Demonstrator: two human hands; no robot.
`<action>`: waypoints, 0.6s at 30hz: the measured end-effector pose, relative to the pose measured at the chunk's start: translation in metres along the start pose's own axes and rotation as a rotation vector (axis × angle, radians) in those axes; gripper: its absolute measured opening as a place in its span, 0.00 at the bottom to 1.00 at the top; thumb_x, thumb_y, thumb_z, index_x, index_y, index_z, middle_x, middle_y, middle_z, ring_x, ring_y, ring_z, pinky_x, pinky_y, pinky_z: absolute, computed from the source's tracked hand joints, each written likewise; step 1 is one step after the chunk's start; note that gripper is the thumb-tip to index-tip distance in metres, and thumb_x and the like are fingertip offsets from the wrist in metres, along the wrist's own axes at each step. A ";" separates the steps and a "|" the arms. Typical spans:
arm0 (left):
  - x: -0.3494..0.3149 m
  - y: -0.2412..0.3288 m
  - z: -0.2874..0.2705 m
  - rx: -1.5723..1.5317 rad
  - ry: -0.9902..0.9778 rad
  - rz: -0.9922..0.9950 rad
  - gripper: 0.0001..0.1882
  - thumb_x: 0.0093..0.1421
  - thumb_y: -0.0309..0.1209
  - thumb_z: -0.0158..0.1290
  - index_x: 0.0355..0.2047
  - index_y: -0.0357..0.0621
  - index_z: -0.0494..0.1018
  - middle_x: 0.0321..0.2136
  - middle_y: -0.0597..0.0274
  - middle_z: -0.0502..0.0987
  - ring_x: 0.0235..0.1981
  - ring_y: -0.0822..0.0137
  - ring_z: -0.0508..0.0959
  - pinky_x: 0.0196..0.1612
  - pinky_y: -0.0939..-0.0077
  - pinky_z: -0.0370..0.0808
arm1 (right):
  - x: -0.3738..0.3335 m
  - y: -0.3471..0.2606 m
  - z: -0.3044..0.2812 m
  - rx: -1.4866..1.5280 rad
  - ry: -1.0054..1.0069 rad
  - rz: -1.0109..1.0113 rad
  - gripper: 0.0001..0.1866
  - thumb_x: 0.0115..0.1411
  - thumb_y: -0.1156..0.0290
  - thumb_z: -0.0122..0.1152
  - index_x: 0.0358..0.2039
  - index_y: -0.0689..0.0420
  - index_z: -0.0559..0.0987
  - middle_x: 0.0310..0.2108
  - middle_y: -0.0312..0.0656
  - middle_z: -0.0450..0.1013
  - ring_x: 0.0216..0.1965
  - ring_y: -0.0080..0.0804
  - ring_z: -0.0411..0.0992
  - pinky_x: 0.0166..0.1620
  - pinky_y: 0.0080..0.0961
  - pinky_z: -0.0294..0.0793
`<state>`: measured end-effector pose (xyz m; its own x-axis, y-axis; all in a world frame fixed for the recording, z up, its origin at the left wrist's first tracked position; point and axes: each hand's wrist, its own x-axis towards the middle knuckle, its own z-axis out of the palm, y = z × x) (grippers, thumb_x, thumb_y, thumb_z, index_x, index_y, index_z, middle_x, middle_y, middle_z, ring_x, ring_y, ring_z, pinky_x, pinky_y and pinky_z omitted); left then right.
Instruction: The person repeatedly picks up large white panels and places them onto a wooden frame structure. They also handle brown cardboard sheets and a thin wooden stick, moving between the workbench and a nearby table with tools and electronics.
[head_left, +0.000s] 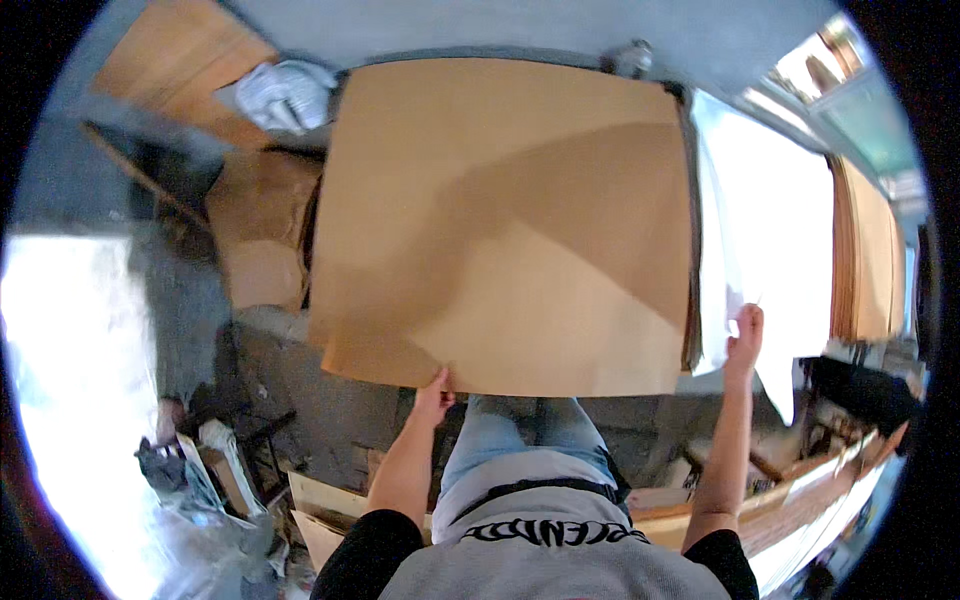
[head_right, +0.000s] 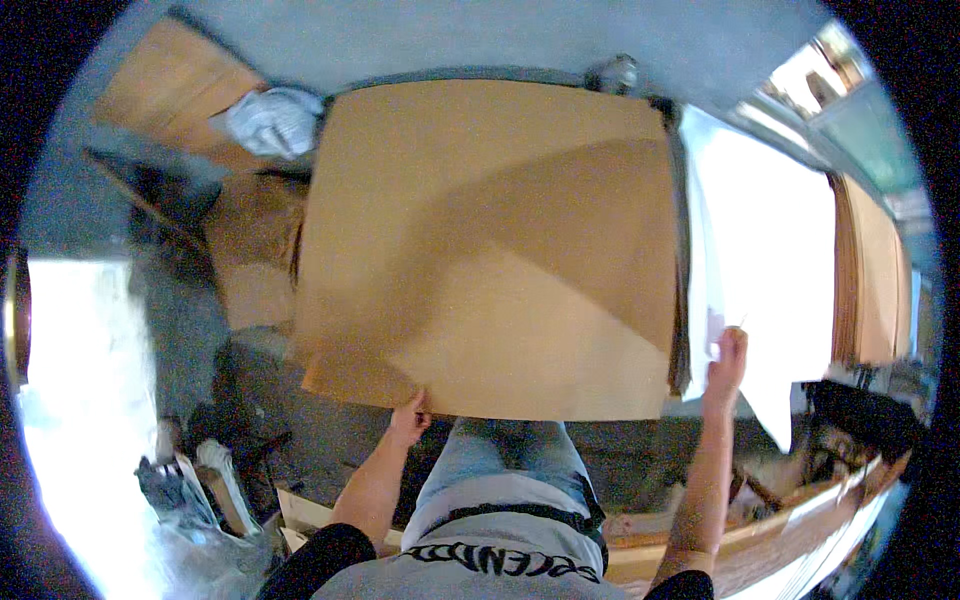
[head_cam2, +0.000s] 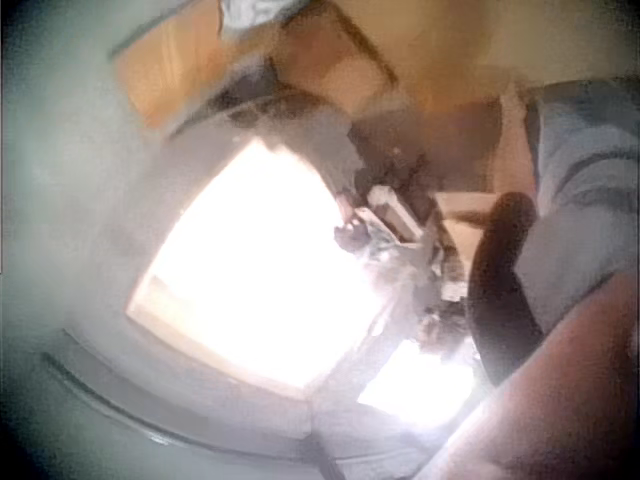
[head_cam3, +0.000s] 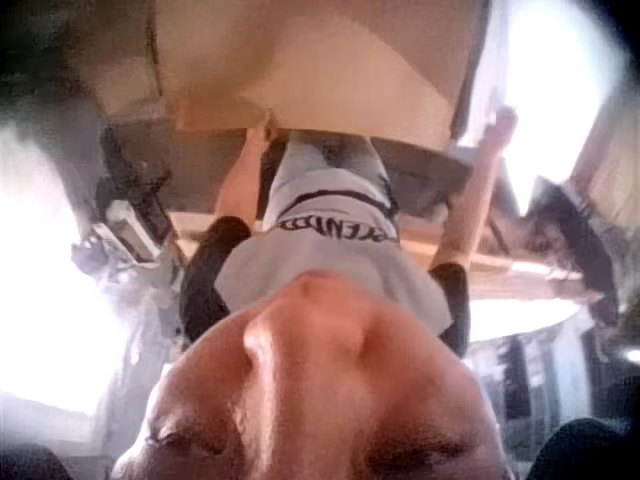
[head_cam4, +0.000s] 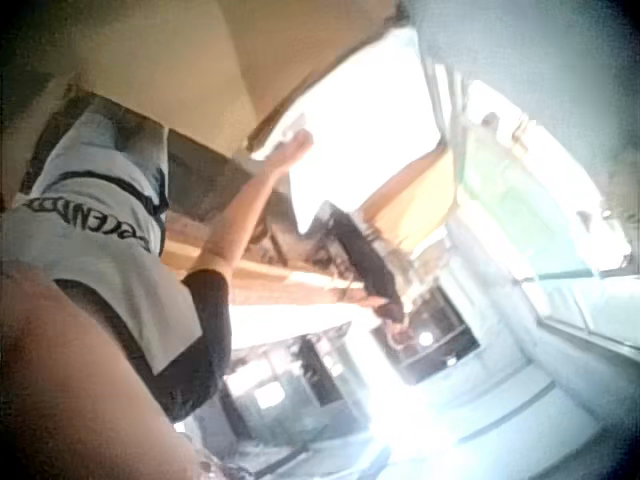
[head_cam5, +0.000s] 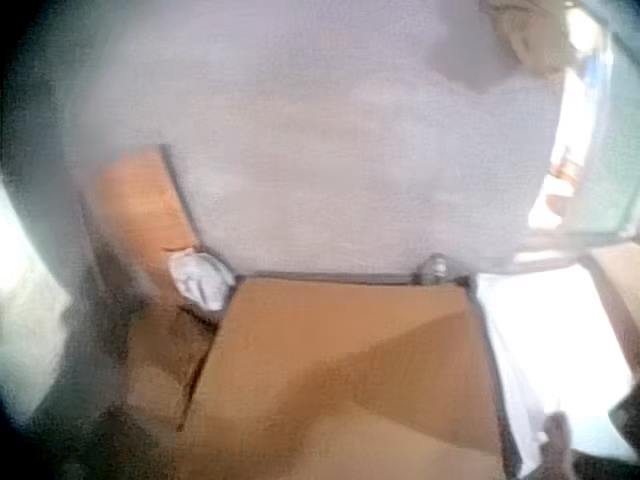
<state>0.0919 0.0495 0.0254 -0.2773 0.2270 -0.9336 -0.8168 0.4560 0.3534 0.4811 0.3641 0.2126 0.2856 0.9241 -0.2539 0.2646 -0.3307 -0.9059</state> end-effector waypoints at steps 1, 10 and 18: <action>0.007 -0.005 -0.005 -0.021 -0.055 -0.006 0.16 0.50 0.42 0.56 0.32 0.48 0.66 0.17 0.67 0.68 0.12 0.72 0.66 0.10 0.82 0.61 | -0.007 0.010 0.030 -0.031 -0.063 -0.066 0.10 0.59 0.64 0.46 0.39 0.54 0.67 0.26 0.27 0.62 0.25 0.09 0.56 0.23 0.09 0.51; 0.029 -0.023 -0.006 -0.038 -0.099 -0.107 0.18 0.49 0.45 0.57 0.28 0.47 0.65 0.16 0.67 0.66 0.12 0.72 0.65 0.12 0.80 0.60 | -0.199 0.042 0.341 -0.521 -0.713 -0.414 0.12 0.61 0.63 0.39 0.39 0.59 0.63 0.31 0.53 0.67 0.33 0.46 0.68 0.31 0.41 0.66; 0.034 -0.022 -0.003 -0.173 -0.265 -0.002 0.17 0.53 0.45 0.51 0.35 0.49 0.65 0.22 0.69 0.67 0.21 0.74 0.68 0.20 0.77 0.65 | -0.297 0.092 0.403 -0.335 -0.937 -0.551 0.13 0.61 0.62 0.39 0.40 0.57 0.62 0.29 0.49 0.69 0.32 0.51 0.69 0.32 0.40 0.68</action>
<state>0.0991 0.0440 -0.0144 -0.1527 0.4532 -0.8783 -0.8974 0.3086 0.3152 0.0498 0.1363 0.0683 -0.7096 0.6925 -0.1301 0.4142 0.2607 -0.8720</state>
